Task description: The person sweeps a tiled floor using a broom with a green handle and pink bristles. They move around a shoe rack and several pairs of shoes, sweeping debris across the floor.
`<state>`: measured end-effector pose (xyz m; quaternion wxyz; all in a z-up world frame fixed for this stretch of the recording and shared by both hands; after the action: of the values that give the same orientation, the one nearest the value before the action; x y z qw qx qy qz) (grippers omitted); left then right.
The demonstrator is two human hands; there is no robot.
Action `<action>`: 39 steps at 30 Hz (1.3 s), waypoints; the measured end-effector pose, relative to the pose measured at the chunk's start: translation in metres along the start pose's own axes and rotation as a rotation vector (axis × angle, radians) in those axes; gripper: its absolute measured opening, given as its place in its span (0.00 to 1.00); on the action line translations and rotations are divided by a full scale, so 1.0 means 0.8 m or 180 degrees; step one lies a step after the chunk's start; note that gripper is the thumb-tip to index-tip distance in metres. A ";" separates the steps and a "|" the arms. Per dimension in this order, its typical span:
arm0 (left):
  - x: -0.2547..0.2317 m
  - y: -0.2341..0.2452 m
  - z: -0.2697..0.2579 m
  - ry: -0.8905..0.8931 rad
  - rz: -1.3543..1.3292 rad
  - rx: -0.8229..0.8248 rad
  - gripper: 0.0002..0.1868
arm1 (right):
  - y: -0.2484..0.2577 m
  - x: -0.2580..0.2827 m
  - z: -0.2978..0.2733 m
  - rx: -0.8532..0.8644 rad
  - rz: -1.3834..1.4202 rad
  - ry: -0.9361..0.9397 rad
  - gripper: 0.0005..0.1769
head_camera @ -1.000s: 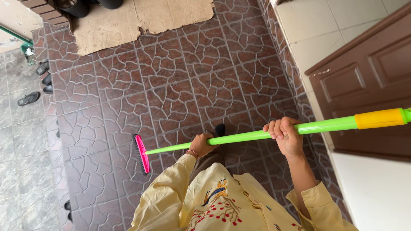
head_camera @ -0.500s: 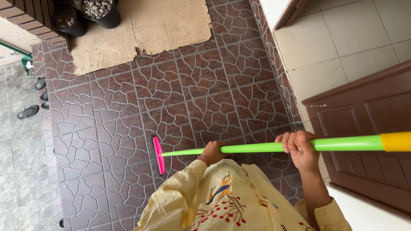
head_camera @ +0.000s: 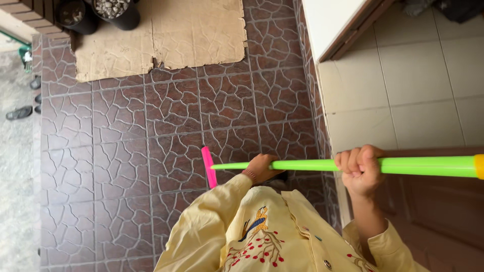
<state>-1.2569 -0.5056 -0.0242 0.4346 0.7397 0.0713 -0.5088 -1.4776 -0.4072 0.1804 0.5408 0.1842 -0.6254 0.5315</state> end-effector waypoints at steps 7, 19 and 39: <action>-0.111 -0.055 0.151 -0.0282 -0.0341 -0.0100 0.22 | 0.034 0.065 0.105 0.0445 -0.0296 0.0411 0.21; -0.094 -0.187 0.294 -0.0035 0.0008 -0.0365 0.12 | 0.071 0.030 0.133 0.0532 -0.1573 0.1126 0.23; 0.200 -0.060 0.187 0.1143 0.1166 -0.0324 0.12 | 0.047 -0.189 0.157 0.0934 -0.0424 -0.0354 0.26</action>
<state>-1.3103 -0.6372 -0.1976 0.5365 0.7959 0.0378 -0.2779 -1.5159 -0.5543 0.0496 0.5067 0.3314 -0.5565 0.5690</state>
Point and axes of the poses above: each hand's wrist, its own z-axis towards the middle knuckle, its own y-axis out of the back of the hand, x = y × z, the point moved 2 cm from there along z, towards the middle knuckle, and after that the axes turned 8 degrees about -x, right-handed, at the moved point
